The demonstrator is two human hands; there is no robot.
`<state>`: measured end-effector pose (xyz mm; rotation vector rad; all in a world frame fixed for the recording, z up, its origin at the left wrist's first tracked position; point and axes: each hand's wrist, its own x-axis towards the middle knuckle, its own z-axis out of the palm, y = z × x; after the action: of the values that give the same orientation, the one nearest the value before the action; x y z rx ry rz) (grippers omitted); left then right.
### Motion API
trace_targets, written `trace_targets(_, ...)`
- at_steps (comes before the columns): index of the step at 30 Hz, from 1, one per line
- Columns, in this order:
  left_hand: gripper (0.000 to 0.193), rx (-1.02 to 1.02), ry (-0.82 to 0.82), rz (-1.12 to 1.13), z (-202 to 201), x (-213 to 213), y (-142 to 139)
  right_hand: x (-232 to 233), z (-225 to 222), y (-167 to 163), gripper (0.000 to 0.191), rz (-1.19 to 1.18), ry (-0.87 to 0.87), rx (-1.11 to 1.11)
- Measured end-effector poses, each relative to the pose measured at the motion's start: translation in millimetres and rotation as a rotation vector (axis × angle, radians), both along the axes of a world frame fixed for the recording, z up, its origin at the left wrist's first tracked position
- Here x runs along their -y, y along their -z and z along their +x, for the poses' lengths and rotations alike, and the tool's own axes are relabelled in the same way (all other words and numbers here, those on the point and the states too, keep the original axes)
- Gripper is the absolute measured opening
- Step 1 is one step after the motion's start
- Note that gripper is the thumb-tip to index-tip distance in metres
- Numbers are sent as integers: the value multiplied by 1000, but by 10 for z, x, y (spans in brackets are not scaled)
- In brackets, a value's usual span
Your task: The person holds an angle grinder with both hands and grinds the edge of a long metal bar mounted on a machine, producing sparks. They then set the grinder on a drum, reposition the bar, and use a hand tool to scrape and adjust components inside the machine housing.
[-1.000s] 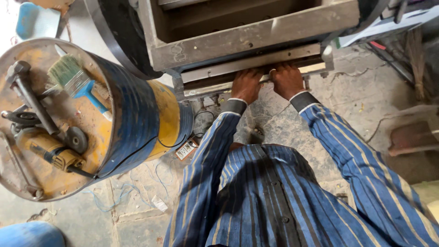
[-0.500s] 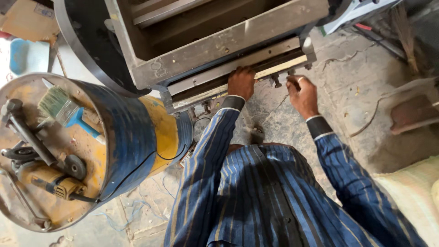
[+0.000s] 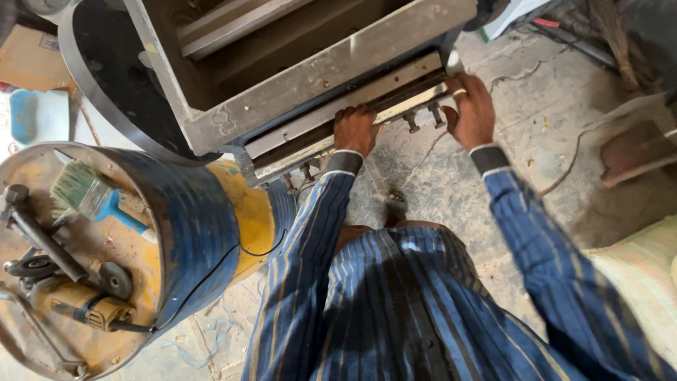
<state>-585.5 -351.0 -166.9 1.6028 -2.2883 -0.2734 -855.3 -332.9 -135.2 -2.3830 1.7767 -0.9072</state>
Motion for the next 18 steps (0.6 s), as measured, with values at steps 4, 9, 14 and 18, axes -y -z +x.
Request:
trace_targets(4, 21, 2, -10, 27, -26, 18, 0, 401, -227, -48, 36, -67, -247, -247)
trace_targets(9, 16, -4, -15, -16, -47, 27, 14, 644, -231, -12, 8, 40, -275, -441)
trace_targets(14, 20, -24, -6, -91, -38, 8, 10, 654, -235, -65, 13, 6, -311, -473)
trace_targets(18, 21, -43, 5, -92, -5, -12, -7, 649, -106, -154, 19, 43, -386, -535)
